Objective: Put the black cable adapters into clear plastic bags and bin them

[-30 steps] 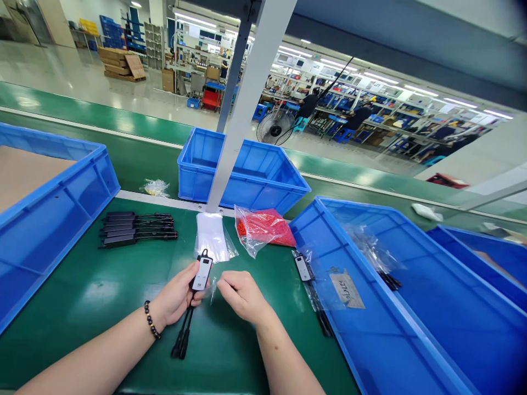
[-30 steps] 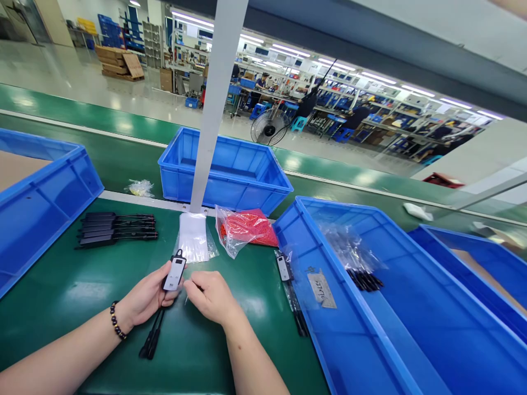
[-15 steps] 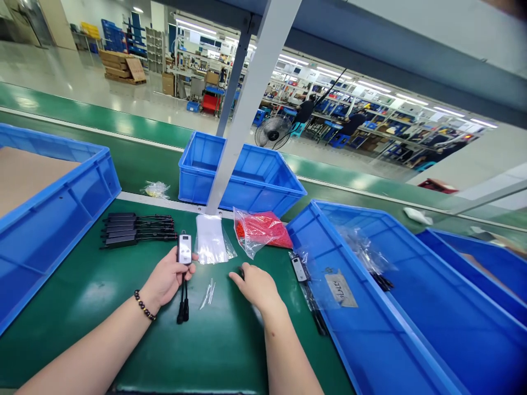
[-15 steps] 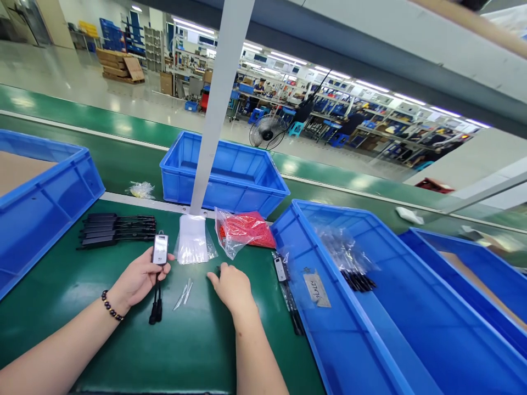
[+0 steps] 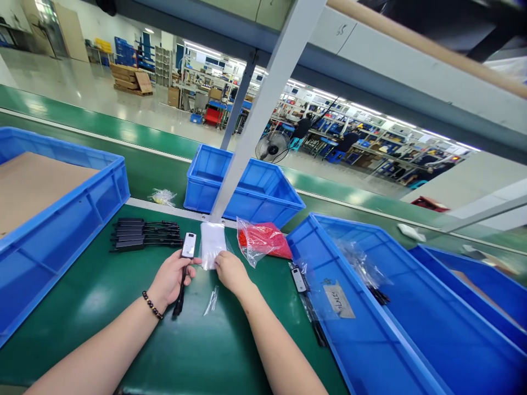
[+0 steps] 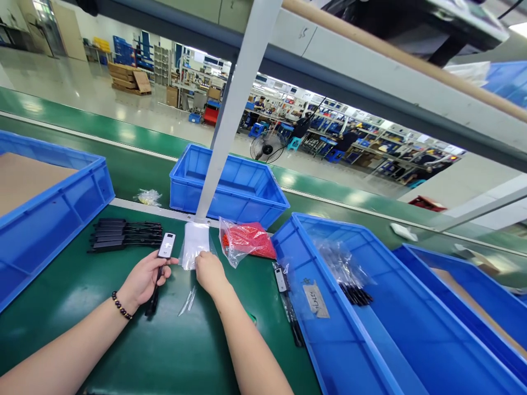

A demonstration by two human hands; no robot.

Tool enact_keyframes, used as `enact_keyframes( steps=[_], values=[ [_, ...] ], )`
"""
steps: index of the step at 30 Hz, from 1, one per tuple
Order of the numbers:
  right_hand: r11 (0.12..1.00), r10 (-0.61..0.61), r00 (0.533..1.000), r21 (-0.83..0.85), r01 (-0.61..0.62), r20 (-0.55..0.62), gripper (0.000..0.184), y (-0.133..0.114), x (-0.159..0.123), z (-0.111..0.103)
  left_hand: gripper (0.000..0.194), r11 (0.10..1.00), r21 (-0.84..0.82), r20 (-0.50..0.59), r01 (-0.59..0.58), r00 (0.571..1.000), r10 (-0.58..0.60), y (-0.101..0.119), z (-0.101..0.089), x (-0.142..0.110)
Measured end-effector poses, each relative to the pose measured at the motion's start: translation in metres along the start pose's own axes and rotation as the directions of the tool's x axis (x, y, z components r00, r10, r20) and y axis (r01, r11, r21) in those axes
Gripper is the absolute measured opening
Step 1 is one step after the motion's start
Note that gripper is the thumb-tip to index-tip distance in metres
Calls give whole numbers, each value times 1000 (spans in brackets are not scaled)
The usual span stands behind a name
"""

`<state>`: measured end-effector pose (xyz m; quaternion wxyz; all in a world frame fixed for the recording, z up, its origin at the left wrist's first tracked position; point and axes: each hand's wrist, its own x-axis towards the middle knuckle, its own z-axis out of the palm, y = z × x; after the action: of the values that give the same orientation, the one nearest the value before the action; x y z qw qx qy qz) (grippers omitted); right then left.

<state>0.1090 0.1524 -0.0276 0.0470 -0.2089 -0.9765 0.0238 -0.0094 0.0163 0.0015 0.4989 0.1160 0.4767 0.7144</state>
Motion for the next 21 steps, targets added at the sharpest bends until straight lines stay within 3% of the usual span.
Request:
enact_keyframes(
  steps=[13,21],
  values=[
    [993,108,983,62,-99,-151,18,5,4,16,26,998,39,13,41,999,-42,-4,4,-2],
    [998,61,986,17,-59,-156,12,5,4,19,23,991,127,43,35,998,-40,-7,6,-3]
  ],
)
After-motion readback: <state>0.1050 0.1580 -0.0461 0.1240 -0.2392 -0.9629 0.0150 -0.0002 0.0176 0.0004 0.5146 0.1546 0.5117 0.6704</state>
